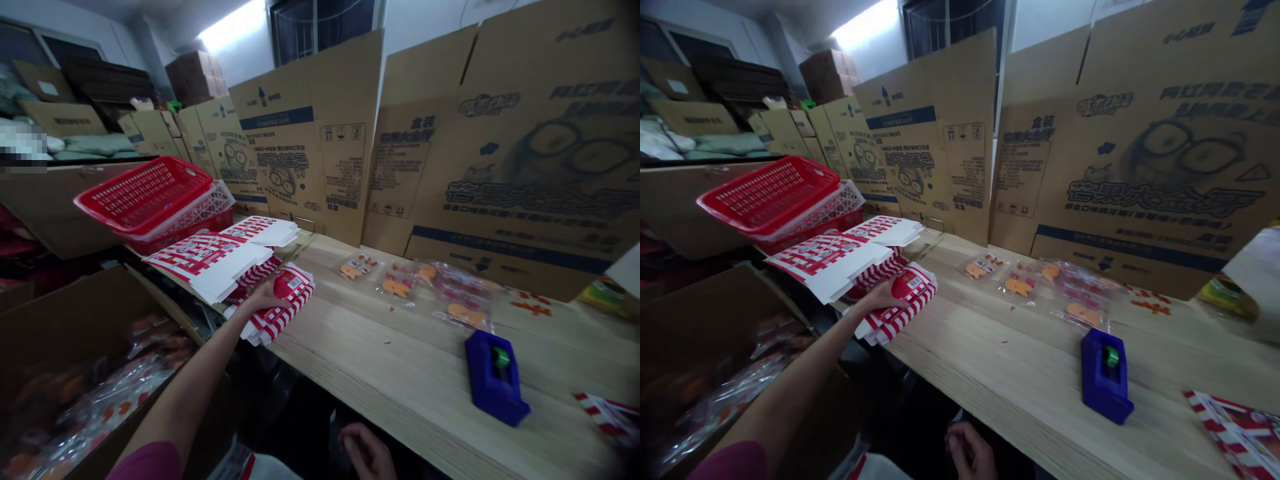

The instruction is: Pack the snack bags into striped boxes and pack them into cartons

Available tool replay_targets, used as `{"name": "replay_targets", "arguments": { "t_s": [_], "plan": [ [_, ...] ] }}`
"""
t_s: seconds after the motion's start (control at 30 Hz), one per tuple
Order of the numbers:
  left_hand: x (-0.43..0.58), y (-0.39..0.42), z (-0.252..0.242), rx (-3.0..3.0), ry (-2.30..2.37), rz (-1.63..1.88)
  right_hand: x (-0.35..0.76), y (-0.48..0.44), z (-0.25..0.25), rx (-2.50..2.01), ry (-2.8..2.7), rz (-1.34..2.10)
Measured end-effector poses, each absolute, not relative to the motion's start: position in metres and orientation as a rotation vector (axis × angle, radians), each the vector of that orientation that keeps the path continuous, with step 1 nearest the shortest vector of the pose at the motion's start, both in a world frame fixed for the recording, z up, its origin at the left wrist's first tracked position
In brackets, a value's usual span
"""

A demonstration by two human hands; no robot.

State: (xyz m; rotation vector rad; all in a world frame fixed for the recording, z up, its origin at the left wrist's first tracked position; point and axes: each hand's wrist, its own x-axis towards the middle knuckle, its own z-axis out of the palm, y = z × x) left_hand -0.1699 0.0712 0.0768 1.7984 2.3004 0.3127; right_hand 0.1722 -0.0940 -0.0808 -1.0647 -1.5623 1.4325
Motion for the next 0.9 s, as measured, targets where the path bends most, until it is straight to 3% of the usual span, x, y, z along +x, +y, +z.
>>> {"name": "replay_targets", "arguments": {
  "t_s": [0.23,0.4,0.9],
  "plan": [
    [-0.104,0.02,0.111,2.164,2.095,0.593,0.154,-0.041,-0.004,-0.928,-1.388,1.427],
    [-0.034,-0.013,0.09,2.124,1.825,0.834,0.148,-0.004,0.036,-0.685,-1.184,1.531],
    [0.014,-0.008,0.042,0.833,1.011,1.122,0.228,-0.009,0.019,-0.92,-1.042,1.537]
  ]
}}
